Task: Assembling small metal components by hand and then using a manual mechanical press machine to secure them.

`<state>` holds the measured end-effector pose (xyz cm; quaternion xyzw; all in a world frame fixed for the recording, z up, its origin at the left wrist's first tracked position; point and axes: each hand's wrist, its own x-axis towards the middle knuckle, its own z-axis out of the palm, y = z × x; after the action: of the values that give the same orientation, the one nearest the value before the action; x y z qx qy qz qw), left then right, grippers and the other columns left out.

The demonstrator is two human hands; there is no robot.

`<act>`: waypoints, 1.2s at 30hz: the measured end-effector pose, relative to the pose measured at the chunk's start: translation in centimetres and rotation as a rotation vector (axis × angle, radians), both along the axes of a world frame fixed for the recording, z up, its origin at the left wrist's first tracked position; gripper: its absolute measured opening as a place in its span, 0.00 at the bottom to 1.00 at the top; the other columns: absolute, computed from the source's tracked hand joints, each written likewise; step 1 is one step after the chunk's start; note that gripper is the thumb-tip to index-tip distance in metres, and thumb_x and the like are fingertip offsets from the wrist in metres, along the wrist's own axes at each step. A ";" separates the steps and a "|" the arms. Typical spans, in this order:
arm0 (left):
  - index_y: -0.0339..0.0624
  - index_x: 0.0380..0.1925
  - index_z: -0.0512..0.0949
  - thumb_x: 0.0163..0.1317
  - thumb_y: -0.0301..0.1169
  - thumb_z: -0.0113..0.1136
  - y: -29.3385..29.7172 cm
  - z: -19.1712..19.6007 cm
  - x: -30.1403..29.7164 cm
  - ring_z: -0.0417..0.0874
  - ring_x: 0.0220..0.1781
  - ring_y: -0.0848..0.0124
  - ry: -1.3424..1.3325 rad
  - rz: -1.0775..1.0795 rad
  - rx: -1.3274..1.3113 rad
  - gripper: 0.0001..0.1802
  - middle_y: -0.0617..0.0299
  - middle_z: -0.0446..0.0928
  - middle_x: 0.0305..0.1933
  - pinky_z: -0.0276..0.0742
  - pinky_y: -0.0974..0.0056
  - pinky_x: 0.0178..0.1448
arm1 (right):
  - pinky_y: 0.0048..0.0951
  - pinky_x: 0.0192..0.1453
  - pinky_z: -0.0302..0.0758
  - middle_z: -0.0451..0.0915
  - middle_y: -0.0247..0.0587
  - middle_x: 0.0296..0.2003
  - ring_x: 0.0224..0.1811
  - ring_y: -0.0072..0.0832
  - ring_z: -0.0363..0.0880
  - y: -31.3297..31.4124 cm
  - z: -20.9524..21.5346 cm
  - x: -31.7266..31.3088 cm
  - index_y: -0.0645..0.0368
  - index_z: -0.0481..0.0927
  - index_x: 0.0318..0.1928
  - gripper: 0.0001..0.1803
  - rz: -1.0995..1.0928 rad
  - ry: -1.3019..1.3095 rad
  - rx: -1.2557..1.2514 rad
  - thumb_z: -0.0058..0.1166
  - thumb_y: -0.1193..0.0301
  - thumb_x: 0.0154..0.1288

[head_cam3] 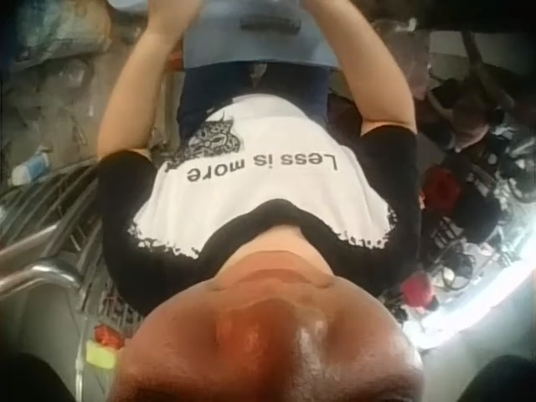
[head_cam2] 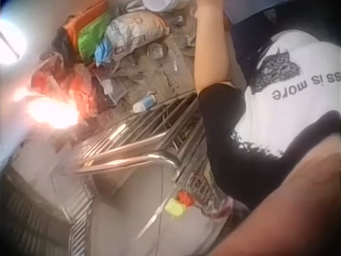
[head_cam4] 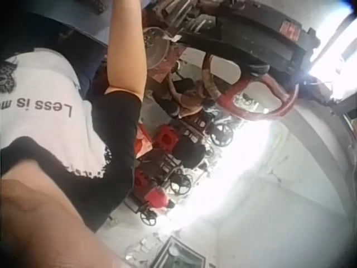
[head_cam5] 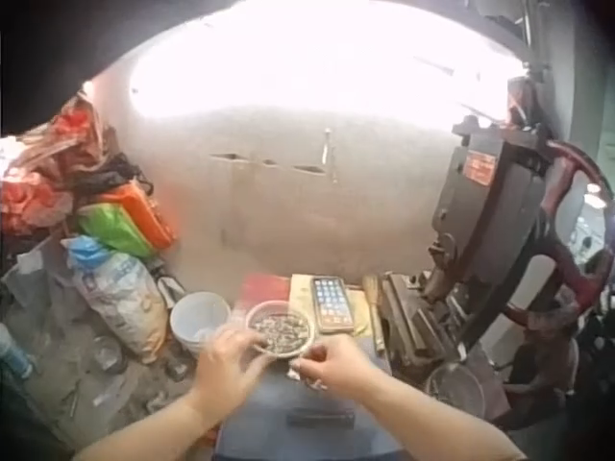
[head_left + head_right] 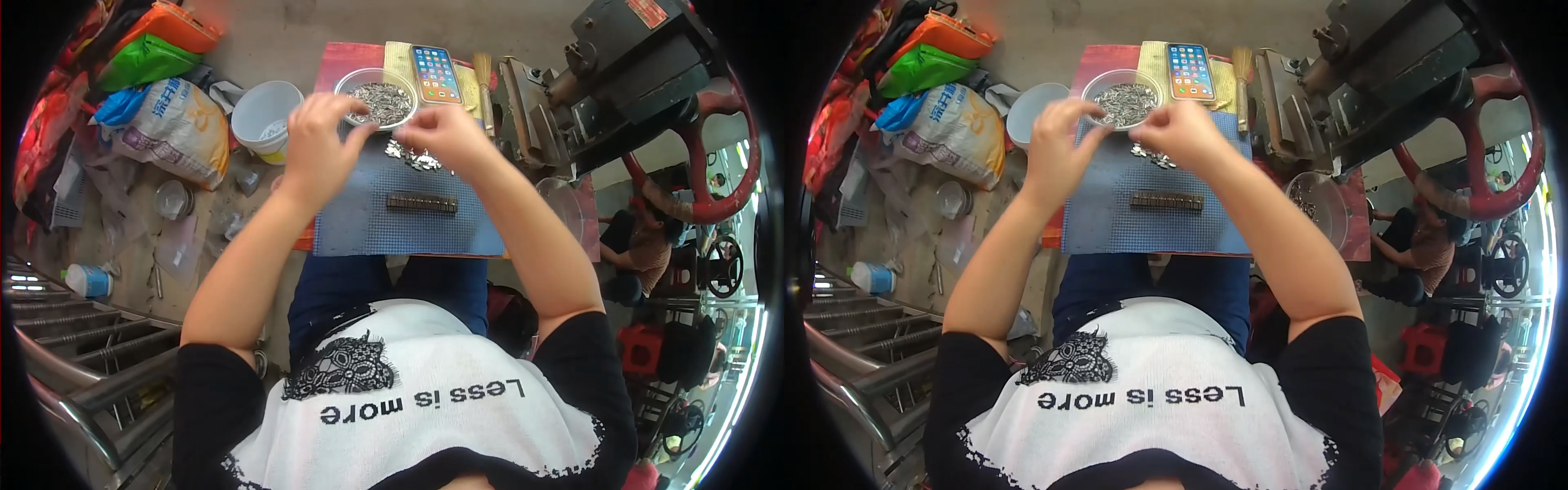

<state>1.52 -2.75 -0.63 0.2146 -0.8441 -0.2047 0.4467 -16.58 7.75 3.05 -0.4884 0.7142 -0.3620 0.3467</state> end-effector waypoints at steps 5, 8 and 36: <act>0.46 0.36 0.84 0.54 0.43 0.73 5.1 -1.2 2.6 0.77 0.51 0.60 -0.414 -0.184 0.192 0.16 0.60 0.80 0.42 0.65 0.55 0.57 | 0.31 0.36 0.78 0.85 0.43 0.27 0.29 0.27 0.82 3.6 -4.0 1.6 0.63 0.89 0.35 0.15 -0.014 -0.019 0.077 0.72 0.63 0.57; 0.47 0.35 0.85 0.53 0.46 0.74 6.0 -2.3 2.4 0.75 0.52 0.60 -0.458 -0.148 0.249 0.17 0.61 0.79 0.41 0.63 0.54 0.58 | 0.33 0.40 0.79 0.83 0.44 0.31 0.33 0.32 0.83 3.9 -4.8 2.2 0.63 0.89 0.34 0.15 -0.012 0.154 -0.008 0.73 0.62 0.55; 0.45 0.30 0.84 0.50 0.39 0.76 8.2 -3.5 1.6 0.76 0.45 0.62 -0.316 -0.003 0.299 0.13 0.64 0.81 0.35 0.63 0.56 0.54 | 0.35 0.54 0.73 0.78 0.39 0.36 0.45 0.35 0.77 4.9 -4.2 0.9 0.56 0.89 0.35 0.10 0.161 0.334 -0.015 0.71 0.64 0.58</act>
<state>3.15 5.50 -4.12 0.3067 -0.8641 -0.2922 0.2719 -15.70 12.66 -1.12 -0.5999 0.7178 -0.2522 0.2473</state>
